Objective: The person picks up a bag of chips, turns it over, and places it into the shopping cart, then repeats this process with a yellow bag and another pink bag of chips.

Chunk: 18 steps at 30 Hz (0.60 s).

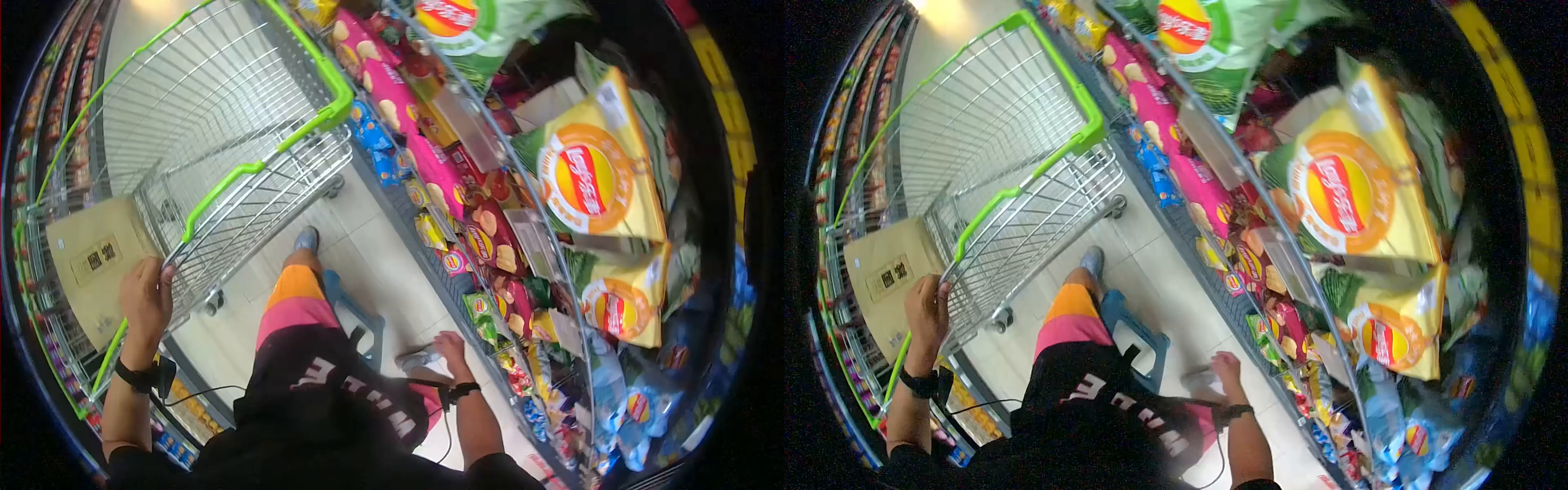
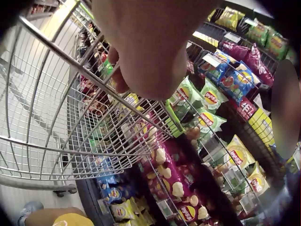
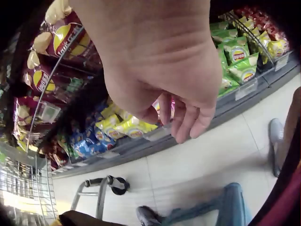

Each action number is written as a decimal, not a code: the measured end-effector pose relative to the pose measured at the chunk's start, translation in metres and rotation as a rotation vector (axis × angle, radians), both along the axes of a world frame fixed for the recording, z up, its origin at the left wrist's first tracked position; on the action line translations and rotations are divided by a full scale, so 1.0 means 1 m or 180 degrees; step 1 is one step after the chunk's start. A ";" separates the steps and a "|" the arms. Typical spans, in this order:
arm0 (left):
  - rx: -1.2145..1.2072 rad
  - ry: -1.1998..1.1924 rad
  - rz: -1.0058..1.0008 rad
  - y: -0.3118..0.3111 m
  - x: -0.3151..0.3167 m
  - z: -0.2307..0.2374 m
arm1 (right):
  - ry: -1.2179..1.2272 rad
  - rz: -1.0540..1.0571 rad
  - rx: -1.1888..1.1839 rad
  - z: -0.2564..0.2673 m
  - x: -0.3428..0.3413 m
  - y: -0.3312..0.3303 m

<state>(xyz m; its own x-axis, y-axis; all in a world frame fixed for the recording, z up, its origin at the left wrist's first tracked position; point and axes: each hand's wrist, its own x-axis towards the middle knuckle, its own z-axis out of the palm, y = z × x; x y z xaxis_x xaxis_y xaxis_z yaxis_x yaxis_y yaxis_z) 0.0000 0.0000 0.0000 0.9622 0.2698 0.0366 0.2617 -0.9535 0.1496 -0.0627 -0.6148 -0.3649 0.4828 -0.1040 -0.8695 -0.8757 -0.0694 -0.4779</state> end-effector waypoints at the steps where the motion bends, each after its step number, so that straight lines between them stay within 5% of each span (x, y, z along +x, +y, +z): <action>1: -0.0030 0.0087 -0.0007 0.010 0.003 -0.007 | -0.0144 -0.0202 -0.0005 0.011 0.005 0.003; 2: -0.0066 0.0172 -0.0035 0.020 0.009 -0.015 | -0.0181 -0.0118 0.0019 0.026 0.015 0.009; 3: 0.0297 -0.0248 -0.0029 0.015 0.011 -0.001 | -0.0488 -0.0084 0.0180 -0.021 0.062 0.034; 10: 0.0598 -0.0868 -0.0136 0.034 0.018 -0.024 | -0.2064 0.0484 -0.0096 0.055 0.098 0.065; 15: 0.1032 -0.0829 -0.0419 0.048 0.025 -0.020 | -0.2779 0.0444 0.0159 0.070 0.070 0.099; 18: 0.1021 -0.0851 -0.0430 0.054 0.031 -0.018 | -0.3267 0.0466 -0.0512 0.135 0.059 0.098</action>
<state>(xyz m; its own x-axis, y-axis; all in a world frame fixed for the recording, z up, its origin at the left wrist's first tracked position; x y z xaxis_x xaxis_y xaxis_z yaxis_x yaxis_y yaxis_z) 0.0309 0.0541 -0.0182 0.9334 0.0765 0.3506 0.1237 -0.9857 -0.1142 -0.0041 -0.5167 -0.2302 0.9979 -0.0630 -0.0164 -0.0329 -0.2705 -0.9621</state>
